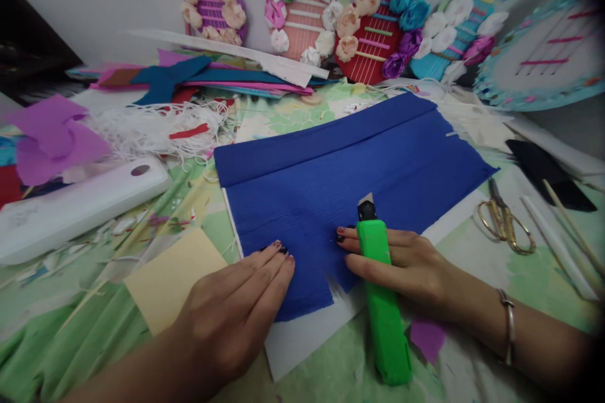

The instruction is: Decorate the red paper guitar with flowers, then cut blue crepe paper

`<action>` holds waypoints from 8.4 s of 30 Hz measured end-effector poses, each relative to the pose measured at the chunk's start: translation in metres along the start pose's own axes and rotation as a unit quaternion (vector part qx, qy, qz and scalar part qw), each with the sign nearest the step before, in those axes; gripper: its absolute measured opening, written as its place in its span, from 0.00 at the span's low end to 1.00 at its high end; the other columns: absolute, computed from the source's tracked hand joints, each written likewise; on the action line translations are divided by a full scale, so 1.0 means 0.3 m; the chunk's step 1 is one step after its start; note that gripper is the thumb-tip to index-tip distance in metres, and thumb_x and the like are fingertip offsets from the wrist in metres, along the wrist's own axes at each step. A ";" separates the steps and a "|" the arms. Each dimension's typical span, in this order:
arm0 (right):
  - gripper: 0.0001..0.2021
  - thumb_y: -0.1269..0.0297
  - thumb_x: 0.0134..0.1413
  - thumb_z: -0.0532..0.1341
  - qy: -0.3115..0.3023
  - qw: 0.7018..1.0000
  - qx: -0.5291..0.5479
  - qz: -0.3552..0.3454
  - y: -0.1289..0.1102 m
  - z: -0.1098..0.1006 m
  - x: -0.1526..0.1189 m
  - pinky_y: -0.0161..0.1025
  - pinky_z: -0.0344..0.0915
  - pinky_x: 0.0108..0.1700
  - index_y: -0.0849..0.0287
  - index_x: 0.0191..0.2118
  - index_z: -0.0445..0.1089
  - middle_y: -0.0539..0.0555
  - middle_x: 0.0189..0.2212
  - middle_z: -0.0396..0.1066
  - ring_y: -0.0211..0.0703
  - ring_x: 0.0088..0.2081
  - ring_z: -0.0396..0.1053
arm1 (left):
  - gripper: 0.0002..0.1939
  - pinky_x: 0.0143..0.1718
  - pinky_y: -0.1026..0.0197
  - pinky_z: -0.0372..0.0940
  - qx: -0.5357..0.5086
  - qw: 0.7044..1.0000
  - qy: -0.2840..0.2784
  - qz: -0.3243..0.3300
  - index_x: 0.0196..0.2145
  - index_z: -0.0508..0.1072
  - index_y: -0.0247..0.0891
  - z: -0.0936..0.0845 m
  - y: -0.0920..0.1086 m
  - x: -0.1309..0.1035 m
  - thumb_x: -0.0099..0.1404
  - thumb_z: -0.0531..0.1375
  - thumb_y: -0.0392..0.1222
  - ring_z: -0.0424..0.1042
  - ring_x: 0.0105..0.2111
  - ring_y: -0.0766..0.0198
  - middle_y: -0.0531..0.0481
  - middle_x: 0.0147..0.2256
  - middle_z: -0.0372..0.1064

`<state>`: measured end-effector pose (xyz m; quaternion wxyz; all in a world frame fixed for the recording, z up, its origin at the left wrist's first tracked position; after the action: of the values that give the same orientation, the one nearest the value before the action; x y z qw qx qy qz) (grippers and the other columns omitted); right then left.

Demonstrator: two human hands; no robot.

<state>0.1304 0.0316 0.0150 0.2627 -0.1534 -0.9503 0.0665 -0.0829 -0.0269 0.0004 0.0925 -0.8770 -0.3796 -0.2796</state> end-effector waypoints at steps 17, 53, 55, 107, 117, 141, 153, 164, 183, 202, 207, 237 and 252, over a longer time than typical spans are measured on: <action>0.15 0.61 0.61 0.58 -0.084 0.993 0.049 0.065 0.008 0.015 0.038 0.47 0.60 0.61 0.63 0.50 0.62 0.65 0.47 0.73 0.49 0.59 0.64 | 0.35 0.51 0.38 0.66 0.008 0.990 -0.125 0.069 0.55 0.66 0.22 0.012 0.024 0.085 0.63 0.56 0.58 0.66 0.56 0.40 0.33 0.54 0.68; 0.23 0.65 0.59 0.57 -0.118 0.985 0.095 0.083 0.065 0.028 0.001 0.44 0.59 0.62 0.61 0.59 0.58 0.64 0.58 0.66 0.46 0.63 0.58 | 0.31 0.63 0.37 0.49 -0.019 0.987 -0.136 0.078 0.57 0.66 0.26 0.008 -0.010 0.081 0.61 0.58 0.48 0.66 0.56 0.46 0.38 0.54 0.69; 0.23 0.64 0.60 0.58 -0.123 0.984 0.097 0.084 0.068 0.029 -0.001 0.43 0.59 0.62 0.62 0.59 0.58 0.63 0.58 0.65 0.45 0.63 0.58 | 0.30 0.64 0.37 0.48 -0.023 0.987 -0.140 0.078 0.57 0.66 0.26 0.008 -0.013 0.078 0.61 0.58 0.48 0.66 0.57 0.46 0.38 0.54 0.69; 0.24 0.59 0.55 0.64 -0.079 0.990 0.079 0.091 0.072 0.009 0.018 0.51 0.60 0.60 0.56 0.55 0.58 0.63 0.58 0.65 0.52 0.62 0.58 | 0.41 0.64 0.35 0.45 -0.043 0.980 -0.188 0.051 0.66 0.49 0.28 0.010 -0.075 0.064 0.64 0.57 0.54 0.57 0.62 0.43 0.33 0.61 0.58; 0.24 0.54 0.57 0.63 -0.120 0.982 0.053 0.136 0.082 0.023 0.027 0.52 0.62 0.58 0.57 0.54 0.56 0.65 0.58 0.64 0.54 0.62 0.58 | 0.42 0.63 0.35 0.47 -0.046 0.981 -0.190 0.024 0.67 0.47 0.30 0.019 -0.088 0.054 0.65 0.57 0.56 0.56 0.63 0.44 0.34 0.62 0.57; 0.23 0.55 0.56 0.63 -0.117 0.979 0.065 0.154 0.095 0.017 0.027 0.48 0.64 0.56 0.57 0.53 0.58 0.64 0.58 0.64 0.53 0.61 0.60 | 0.33 0.62 0.39 0.51 -0.042 0.979 -0.197 0.022 0.65 0.48 0.30 0.018 -0.099 0.054 0.69 0.51 0.50 0.53 0.64 0.50 0.36 0.62 0.57; 0.25 0.53 0.58 0.62 -0.117 0.984 0.043 0.128 0.034 0.025 0.064 0.52 0.52 0.64 0.59 0.55 0.55 0.67 0.59 0.63 0.52 0.64 0.56 | 0.49 0.64 0.37 0.33 0.020 0.979 -0.202 0.006 0.67 0.43 0.28 0.039 -0.098 0.052 0.63 0.51 0.67 0.38 0.67 0.41 0.37 0.67 0.44; 0.31 0.56 0.54 0.64 -0.152 0.979 0.030 0.133 0.033 0.069 0.070 0.51 0.45 0.67 0.60 0.57 0.50 0.67 0.63 0.57 0.50 0.65 0.54 | 0.46 0.64 0.41 0.28 0.002 0.976 -0.218 -0.023 0.68 0.43 0.35 0.056 -0.116 0.052 0.64 0.49 0.68 0.40 0.67 0.47 0.43 0.66 0.48; 0.30 0.49 0.56 0.62 -0.143 0.980 0.048 0.130 0.038 0.060 0.075 0.54 0.49 0.66 0.59 0.56 0.52 0.67 0.61 0.60 0.51 0.64 0.55 | 0.49 0.64 0.34 0.30 -0.035 0.971 -0.235 -0.006 0.68 0.41 0.38 0.049 -0.141 0.056 0.61 0.52 0.70 0.43 0.66 0.42 0.39 0.65 0.49; 0.18 0.75 0.53 0.56 0.084 0.992 -0.057 0.075 0.038 0.007 0.001 0.48 0.72 0.49 0.57 0.51 0.62 0.62 0.48 0.74 0.51 0.49 0.74 | 0.17 0.55 0.51 0.65 -0.050 0.997 -0.041 -0.040 0.44 0.73 0.36 -0.003 -0.196 0.130 0.63 0.50 0.28 0.76 0.45 0.59 0.47 0.42 0.78; 0.19 0.77 0.49 0.52 0.073 0.977 -0.126 0.155 0.062 -0.061 0.036 0.39 0.70 0.28 0.53 0.46 0.66 0.51 0.32 0.77 0.46 0.30 0.76 | 0.15 0.42 0.58 0.71 -0.144 0.961 -0.090 -0.220 0.42 0.77 0.42 -0.015 -0.260 0.154 0.62 0.53 0.35 0.77 0.40 0.59 0.52 0.40 0.78; 0.14 0.75 0.40 0.62 0.065 0.977 0.038 0.201 0.378 -0.081 0.296 0.34 0.59 0.30 0.57 0.37 0.65 0.46 0.27 0.67 0.37 0.26 0.63 | 0.10 0.39 0.60 0.68 -0.268 0.888 -0.062 -0.369 0.38 0.76 0.40 0.044 -0.353 0.192 0.56 0.62 0.42 0.73 0.35 0.61 0.53 0.35 0.77; 0.12 0.71 0.56 0.63 0.257 0.952 -0.168 0.009 0.070 -0.133 0.255 0.55 0.64 0.52 0.48 0.43 0.66 0.52 0.47 0.75 0.53 0.48 0.73 | 0.09 0.39 0.60 0.65 -0.287 0.882 -0.055 -0.370 0.37 0.76 0.40 0.053 -0.351 0.190 0.57 0.61 0.41 0.72 0.35 0.60 0.53 0.34 0.75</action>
<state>0.0941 0.0783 0.0815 0.4675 -0.2156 -0.8468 -0.1337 -0.1201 0.0872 0.0140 -0.2945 -0.6749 -0.5844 -0.3410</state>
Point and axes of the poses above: each hand's wrist, its own x-axis towards the middle knuckle, its own z-axis out of the palm, y = z × x, the point moved 5 cm from there along x, towards the middle knuckle
